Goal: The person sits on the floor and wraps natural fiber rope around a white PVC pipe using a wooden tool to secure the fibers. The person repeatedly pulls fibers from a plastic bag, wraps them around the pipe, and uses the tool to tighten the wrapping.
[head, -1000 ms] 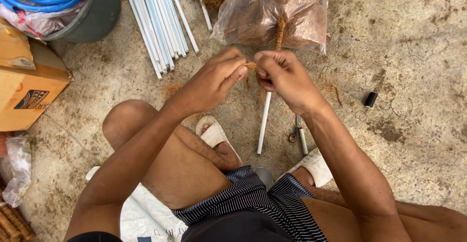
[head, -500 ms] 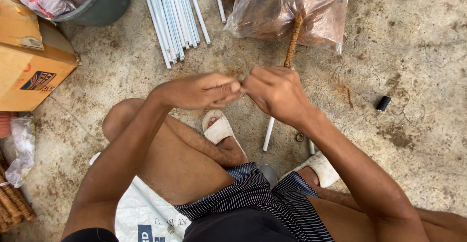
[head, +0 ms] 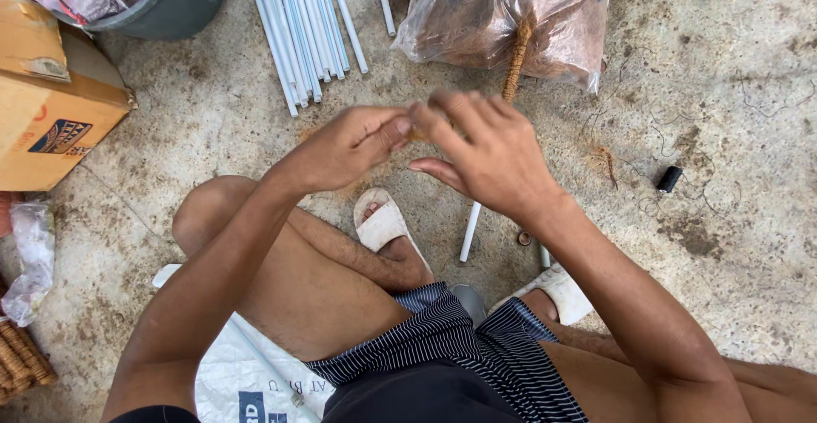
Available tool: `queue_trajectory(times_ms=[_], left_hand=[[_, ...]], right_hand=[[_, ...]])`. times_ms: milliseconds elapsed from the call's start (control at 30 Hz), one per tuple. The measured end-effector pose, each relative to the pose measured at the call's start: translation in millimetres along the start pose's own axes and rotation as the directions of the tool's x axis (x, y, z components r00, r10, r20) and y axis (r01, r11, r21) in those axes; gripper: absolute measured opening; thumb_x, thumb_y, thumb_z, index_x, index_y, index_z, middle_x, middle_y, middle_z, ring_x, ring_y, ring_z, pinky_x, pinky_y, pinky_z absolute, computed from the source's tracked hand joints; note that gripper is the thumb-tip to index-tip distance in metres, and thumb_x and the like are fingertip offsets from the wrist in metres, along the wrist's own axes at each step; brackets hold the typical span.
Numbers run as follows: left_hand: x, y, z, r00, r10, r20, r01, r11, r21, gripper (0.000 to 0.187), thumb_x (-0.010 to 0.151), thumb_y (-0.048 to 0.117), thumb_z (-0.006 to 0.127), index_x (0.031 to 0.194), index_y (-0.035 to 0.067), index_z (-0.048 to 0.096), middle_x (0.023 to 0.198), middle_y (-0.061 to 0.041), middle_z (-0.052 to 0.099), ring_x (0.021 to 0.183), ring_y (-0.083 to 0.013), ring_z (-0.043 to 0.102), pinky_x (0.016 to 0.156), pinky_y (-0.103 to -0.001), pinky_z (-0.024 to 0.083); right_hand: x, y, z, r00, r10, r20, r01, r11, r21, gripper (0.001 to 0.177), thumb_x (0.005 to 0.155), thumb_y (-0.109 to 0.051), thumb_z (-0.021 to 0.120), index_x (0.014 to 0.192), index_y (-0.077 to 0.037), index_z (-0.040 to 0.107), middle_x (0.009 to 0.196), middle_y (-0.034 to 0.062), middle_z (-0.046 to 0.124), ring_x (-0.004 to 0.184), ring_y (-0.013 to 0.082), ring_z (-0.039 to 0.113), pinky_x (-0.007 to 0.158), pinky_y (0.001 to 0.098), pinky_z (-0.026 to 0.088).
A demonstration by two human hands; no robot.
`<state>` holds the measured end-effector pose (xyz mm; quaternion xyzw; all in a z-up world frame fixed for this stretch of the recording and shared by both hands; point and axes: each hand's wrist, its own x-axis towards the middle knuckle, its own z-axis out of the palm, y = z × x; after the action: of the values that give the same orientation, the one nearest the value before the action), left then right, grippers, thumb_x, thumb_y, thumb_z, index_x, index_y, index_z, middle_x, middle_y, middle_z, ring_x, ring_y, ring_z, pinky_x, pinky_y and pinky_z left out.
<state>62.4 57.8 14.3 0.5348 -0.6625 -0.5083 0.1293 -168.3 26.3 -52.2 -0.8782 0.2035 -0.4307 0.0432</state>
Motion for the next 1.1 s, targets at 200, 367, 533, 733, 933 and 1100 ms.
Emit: queue_trajectory(times_ms=[200, 367, 533, 733, 933, 1100], left_hand=[[7.6, -2.3, 14.3, 0.979, 0.195, -0.067, -0.184, 0.972, 0.145, 0.039, 0.113, 0.034, 0.042, 0.092, 0.006, 0.059, 0.067, -0.001, 0.053, 0.052, -0.0114, 0.049, 0.051, -0.029, 0.046], [10.6, -1.6, 19.1, 0.945, 0.309, -0.108, -0.248, 0.891, 0.380, 0.034, 0.109, 0.032, 0.046, 0.095, 0.005, 0.061, 0.065, -0.001, 0.055, 0.051, -0.0112, 0.050, 0.048, -0.031, 0.043], [1.9, 1.1, 1.7, 0.979, 0.179, -0.094, -0.171, 0.981, 0.093, 0.034, 0.112, 0.027, 0.048, 0.090, 0.004, 0.058, 0.068, 0.000, 0.050, 0.058, -0.0095, 0.043, 0.053, -0.028, 0.037], [2.7, 1.5, 5.2, 0.992, -0.010, 0.124, 0.034, 0.980, -0.195, 0.031, 0.109, 0.030, 0.046, 0.095, 0.008, 0.063, 0.066, 0.004, 0.042, 0.056, -0.0083, 0.036, 0.050, -0.027, 0.033], [2.5, 4.5, 0.9, 0.997, 0.066, -0.048, -0.067, 0.998, -0.017, 0.033, 0.109, 0.033, 0.046, 0.090, 0.009, 0.060, 0.071, 0.005, 0.049, 0.059, -0.0072, 0.043, 0.053, -0.026, 0.041], [0.3, 8.7, -4.4, 0.996, 0.045, -0.077, -0.049, 0.998, -0.048, 0.034, 0.110, 0.033, 0.046, 0.087, 0.011, 0.058, 0.068, 0.004, 0.046, 0.059, -0.0075, 0.040, 0.053, -0.026, 0.038]], right_hand=[[-7.6, -9.9, 16.7, 0.810, 0.464, 0.358, -0.578, 0.526, 0.624, 0.041, 0.116, -0.034, 0.046, 0.084, -0.011, 0.056, 0.066, -0.0026, 0.048, 0.052, 0.0075, 0.043, 0.043, 0.0255, 0.035], [-7.4, -15.9, 6.6, 0.578, 0.553, 0.601, -0.637, -0.154, 0.755, 0.046, 0.113, -0.042, 0.038, 0.086, -0.010, 0.057, 0.064, -0.0022, 0.053, 0.049, 0.0066, 0.046, 0.042, 0.0219, 0.034], [5.0, 2.9, -5.2, 0.923, 0.382, -0.052, -0.328, 0.848, 0.417, 0.041, 0.113, -0.039, 0.042, 0.087, -0.011, 0.059, 0.068, -0.0002, 0.058, 0.053, 0.0076, 0.052, 0.045, 0.0228, 0.038], [-4.2, 2.5, 12.4, 0.997, 0.039, 0.069, -0.041, 0.999, 0.032, 0.032, 0.114, -0.030, 0.053, 0.089, -0.012, 0.061, 0.073, 0.0014, 0.062, 0.060, 0.0082, 0.056, 0.048, 0.0250, 0.044], [-15.5, 12.2, 14.7, 0.840, 0.443, 0.314, -0.538, 0.599, 0.593, 0.030, 0.113, -0.020, 0.058, 0.085, -0.009, 0.060, 0.069, 0.0011, 0.056, 0.057, 0.0091, 0.048, 0.047, 0.0254, 0.041], [-10.3, 22.7, -2.2, 0.762, 0.431, 0.483, -0.611, 0.234, 0.756, 0.023, 0.110, -0.018, 0.052, 0.090, -0.008, 0.059, 0.067, -0.0019, 0.052, 0.053, 0.0067, 0.046, 0.044, 0.0234, 0.040]])
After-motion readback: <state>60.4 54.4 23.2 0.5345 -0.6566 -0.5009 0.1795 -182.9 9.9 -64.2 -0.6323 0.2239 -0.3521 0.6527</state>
